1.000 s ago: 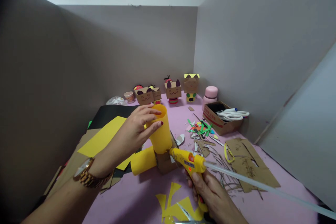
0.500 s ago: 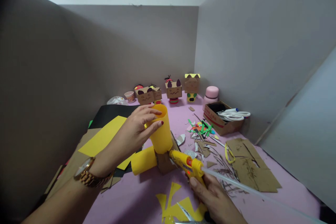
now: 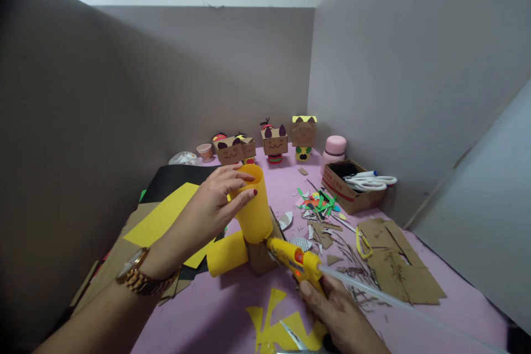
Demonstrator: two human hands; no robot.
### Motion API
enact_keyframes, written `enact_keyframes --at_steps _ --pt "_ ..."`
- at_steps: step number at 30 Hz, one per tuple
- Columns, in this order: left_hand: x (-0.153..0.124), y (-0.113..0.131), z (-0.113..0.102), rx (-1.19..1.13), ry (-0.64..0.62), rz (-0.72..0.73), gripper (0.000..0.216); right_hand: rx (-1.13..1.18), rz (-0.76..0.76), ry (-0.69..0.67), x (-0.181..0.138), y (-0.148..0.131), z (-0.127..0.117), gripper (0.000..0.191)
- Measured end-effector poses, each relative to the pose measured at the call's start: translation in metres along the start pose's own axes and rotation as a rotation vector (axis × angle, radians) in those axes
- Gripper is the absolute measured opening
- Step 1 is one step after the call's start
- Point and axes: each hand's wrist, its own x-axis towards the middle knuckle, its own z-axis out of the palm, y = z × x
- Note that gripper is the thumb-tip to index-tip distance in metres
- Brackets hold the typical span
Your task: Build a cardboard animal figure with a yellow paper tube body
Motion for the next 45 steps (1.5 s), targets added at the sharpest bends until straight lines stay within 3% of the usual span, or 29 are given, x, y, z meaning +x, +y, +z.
enact_keyframes --at_steps 18,23,28,35,39,42,45 --pt "0.0 0.001 -0.002 -0.022 -0.007 -0.011 0.019 -0.027 -0.001 0.045 0.002 0.008 -0.004 0.041" --pt "0.0 0.002 -0.003 -0.027 -0.027 -0.026 0.02 0.097 0.015 -0.064 0.005 0.012 -0.006 0.04" --pt "0.001 0.003 -0.004 -0.012 -0.065 -0.044 0.02 0.239 0.039 -0.049 0.004 0.009 -0.001 0.04" --pt "0.003 0.007 -0.005 0.252 -0.042 0.076 0.022 0.33 0.089 -0.091 0.002 0.001 0.003 0.038" --pt "0.012 0.008 -0.005 0.366 -0.132 0.065 0.031 0.324 0.11 -0.074 -0.001 -0.004 0.004 0.039" --pt "0.016 0.006 -0.003 0.348 -0.226 0.017 0.034 0.319 0.122 -0.048 -0.001 -0.005 0.005 0.041" --pt "0.017 0.006 -0.004 0.328 -0.243 -0.012 0.035 0.319 0.137 -0.041 0.0 -0.002 0.005 0.041"
